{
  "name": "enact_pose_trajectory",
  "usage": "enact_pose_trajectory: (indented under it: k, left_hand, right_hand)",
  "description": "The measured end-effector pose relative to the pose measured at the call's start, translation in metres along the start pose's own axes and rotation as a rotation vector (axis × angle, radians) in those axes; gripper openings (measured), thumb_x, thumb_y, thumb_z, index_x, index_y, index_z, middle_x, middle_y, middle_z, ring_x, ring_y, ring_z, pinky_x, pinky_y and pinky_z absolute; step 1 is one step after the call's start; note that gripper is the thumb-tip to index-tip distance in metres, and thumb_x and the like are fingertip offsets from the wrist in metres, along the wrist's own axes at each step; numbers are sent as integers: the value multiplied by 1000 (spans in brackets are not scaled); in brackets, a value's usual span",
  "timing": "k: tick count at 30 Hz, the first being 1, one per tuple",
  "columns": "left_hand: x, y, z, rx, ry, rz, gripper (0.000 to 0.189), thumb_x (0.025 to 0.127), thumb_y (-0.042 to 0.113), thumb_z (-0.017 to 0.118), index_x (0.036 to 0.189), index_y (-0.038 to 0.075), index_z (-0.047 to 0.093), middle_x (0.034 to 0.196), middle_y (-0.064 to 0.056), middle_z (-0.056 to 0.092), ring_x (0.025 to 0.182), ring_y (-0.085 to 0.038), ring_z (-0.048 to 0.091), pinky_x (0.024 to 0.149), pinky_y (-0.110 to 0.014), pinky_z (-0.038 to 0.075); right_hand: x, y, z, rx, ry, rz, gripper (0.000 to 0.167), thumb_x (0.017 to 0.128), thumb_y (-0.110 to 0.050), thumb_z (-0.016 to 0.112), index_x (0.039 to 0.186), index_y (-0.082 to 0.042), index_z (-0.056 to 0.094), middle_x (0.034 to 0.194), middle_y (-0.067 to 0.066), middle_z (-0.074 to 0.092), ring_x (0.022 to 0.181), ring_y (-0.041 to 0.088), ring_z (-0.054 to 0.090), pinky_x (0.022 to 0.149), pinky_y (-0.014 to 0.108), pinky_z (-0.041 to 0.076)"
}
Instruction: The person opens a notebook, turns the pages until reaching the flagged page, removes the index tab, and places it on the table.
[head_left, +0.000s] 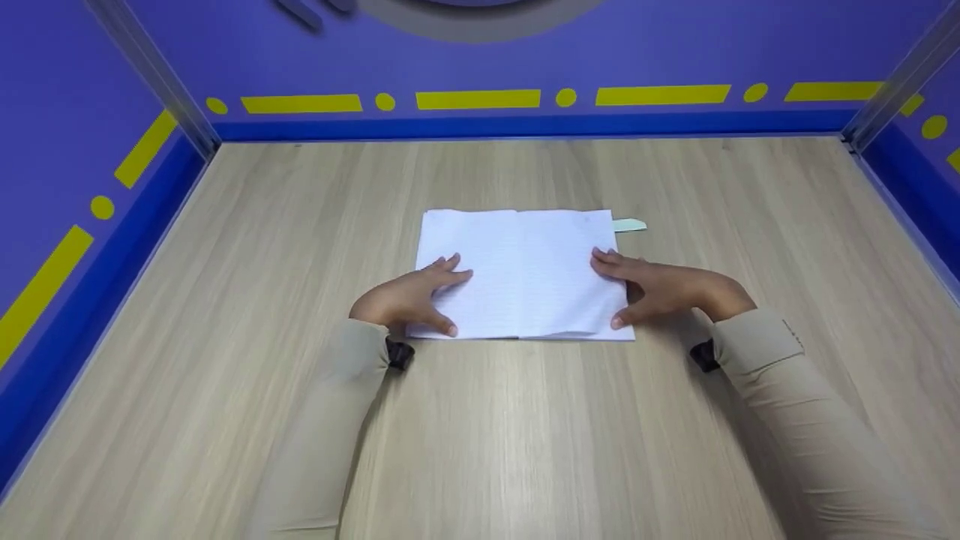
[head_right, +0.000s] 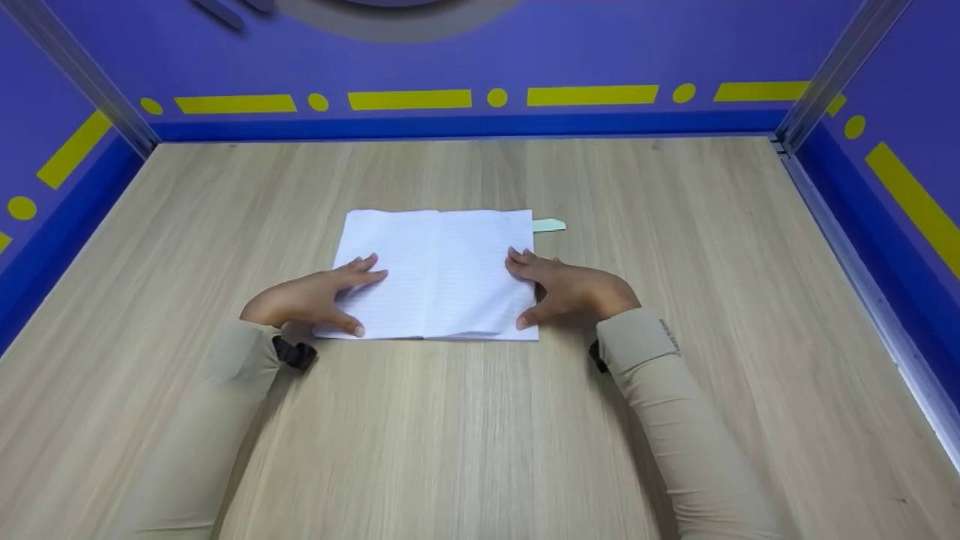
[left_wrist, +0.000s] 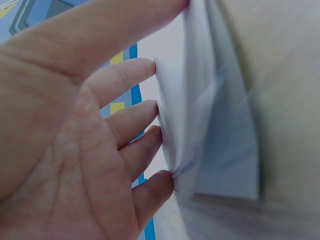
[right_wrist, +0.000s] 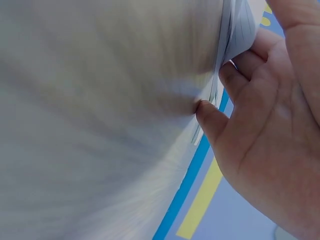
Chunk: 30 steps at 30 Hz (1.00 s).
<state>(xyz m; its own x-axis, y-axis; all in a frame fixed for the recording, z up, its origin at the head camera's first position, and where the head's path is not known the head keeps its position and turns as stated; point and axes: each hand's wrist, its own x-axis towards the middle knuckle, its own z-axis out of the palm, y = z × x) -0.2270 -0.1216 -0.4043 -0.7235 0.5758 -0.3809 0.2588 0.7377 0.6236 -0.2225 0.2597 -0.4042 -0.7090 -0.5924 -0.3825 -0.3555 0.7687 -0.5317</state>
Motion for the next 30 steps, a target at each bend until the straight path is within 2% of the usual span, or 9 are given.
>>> enact_pose_trajectory:
  k: [6,12,19,21,26,30]
  left_hand:
    - [0,0,0,9,-2,7,94,75,16,81,152,12,27,163,-7,2,150,-27,-4,121,-45,5]
    - [1,-1,2,-2,-4,-4,94,75,16,81,152,13,27,163,-5,2,150,-26,-5,121,-45,5]
    - [1,0,0,28,-6,21,94,76,18,81,152,10,27,162,-10,3,150,-29,-3,121,-46,5]
    - [0,2,0,27,-3,9,92,77,19,80,152,11,28,163,-9,3,150,-27,-3,121,-45,5]
    - [-2,7,1,10,57,-23,81,81,21,77,150,14,35,162,-7,10,151,-25,3,121,-43,10]
    - [0,14,2,45,130,-8,70,86,24,72,147,13,40,160,-10,20,150,-27,12,120,-43,15]
  right_hand:
    - [-1,-2,1,-9,8,-28,93,87,-39,68,153,-2,13,162,15,2,149,35,-1,118,55,9]
    - [-1,-3,2,-34,7,-6,93,88,-46,65,153,-5,12,162,14,2,149,34,-1,118,55,9]
    - [0,-4,1,-27,3,2,92,88,-47,64,154,-6,13,162,14,2,149,34,-1,118,56,8]
    - [-1,-5,1,-27,3,0,92,88,-47,64,154,-6,14,162,13,2,149,34,-1,118,56,8]
    - [-1,-5,1,-26,6,-4,92,89,-46,64,154,-6,13,162,13,2,149,33,-2,118,55,8]
    - [0,-4,2,-27,14,-11,91,89,-45,64,153,-4,14,162,14,3,149,34,-1,118,55,9]
